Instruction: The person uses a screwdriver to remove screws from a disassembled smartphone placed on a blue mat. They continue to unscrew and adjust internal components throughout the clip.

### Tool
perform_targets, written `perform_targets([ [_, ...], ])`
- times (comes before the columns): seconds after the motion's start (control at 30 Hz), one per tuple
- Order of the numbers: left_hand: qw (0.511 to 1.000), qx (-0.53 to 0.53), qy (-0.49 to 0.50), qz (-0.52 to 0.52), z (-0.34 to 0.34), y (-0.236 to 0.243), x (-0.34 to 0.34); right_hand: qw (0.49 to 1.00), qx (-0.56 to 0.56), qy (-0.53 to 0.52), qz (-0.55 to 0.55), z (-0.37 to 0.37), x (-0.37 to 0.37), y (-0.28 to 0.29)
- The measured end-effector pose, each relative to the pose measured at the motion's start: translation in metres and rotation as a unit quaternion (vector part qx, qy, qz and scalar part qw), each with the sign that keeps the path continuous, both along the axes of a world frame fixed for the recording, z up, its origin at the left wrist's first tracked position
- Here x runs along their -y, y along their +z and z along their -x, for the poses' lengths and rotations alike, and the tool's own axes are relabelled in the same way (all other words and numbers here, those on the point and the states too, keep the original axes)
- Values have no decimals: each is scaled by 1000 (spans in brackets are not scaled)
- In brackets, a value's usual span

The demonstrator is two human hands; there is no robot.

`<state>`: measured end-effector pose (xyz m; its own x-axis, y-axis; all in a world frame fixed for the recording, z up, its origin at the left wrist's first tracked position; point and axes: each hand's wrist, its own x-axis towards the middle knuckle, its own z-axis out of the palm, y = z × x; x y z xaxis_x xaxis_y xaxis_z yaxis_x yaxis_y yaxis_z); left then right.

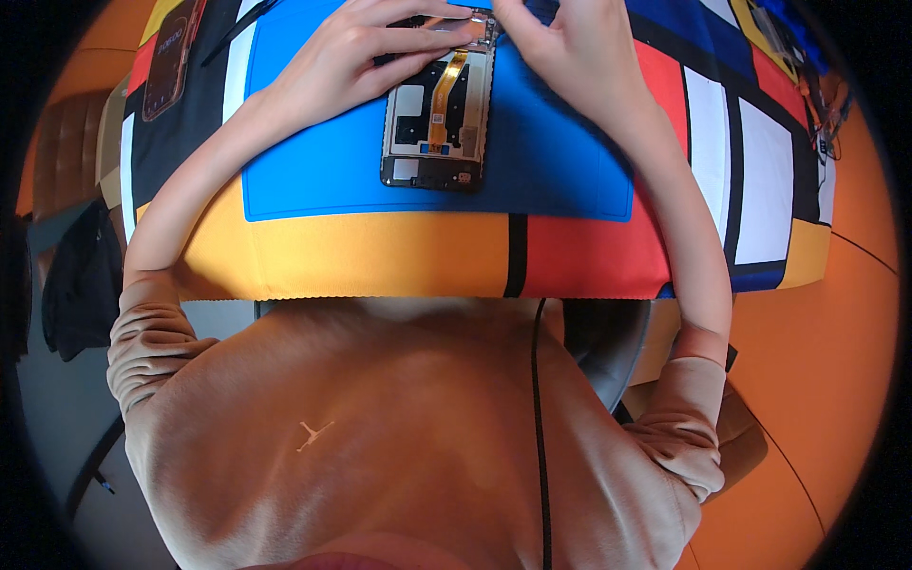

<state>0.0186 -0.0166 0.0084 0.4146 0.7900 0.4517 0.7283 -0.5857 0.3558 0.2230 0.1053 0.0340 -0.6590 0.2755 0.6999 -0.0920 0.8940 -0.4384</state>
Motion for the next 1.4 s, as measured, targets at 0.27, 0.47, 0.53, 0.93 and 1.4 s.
perform_targets([
  [0.27,1000,-9,1,6,3,-2,-1,992,121,-1,44,-13,12,23],
  [0.47,1000,1,-6,-11,3,-6,-2,976,150,-94,124,-13,9,16],
  [0.53,1000,-1,-7,-16,3,-7,-3,979,129,-102,116,-9,5,10],
  [0.93,999,31,-14,-34,3,-11,-5,984,139,-108,42,0,15,18],
  [1.4,1000,11,-6,-22,3,-9,-3,994,69,-72,33,-8,7,3],
])
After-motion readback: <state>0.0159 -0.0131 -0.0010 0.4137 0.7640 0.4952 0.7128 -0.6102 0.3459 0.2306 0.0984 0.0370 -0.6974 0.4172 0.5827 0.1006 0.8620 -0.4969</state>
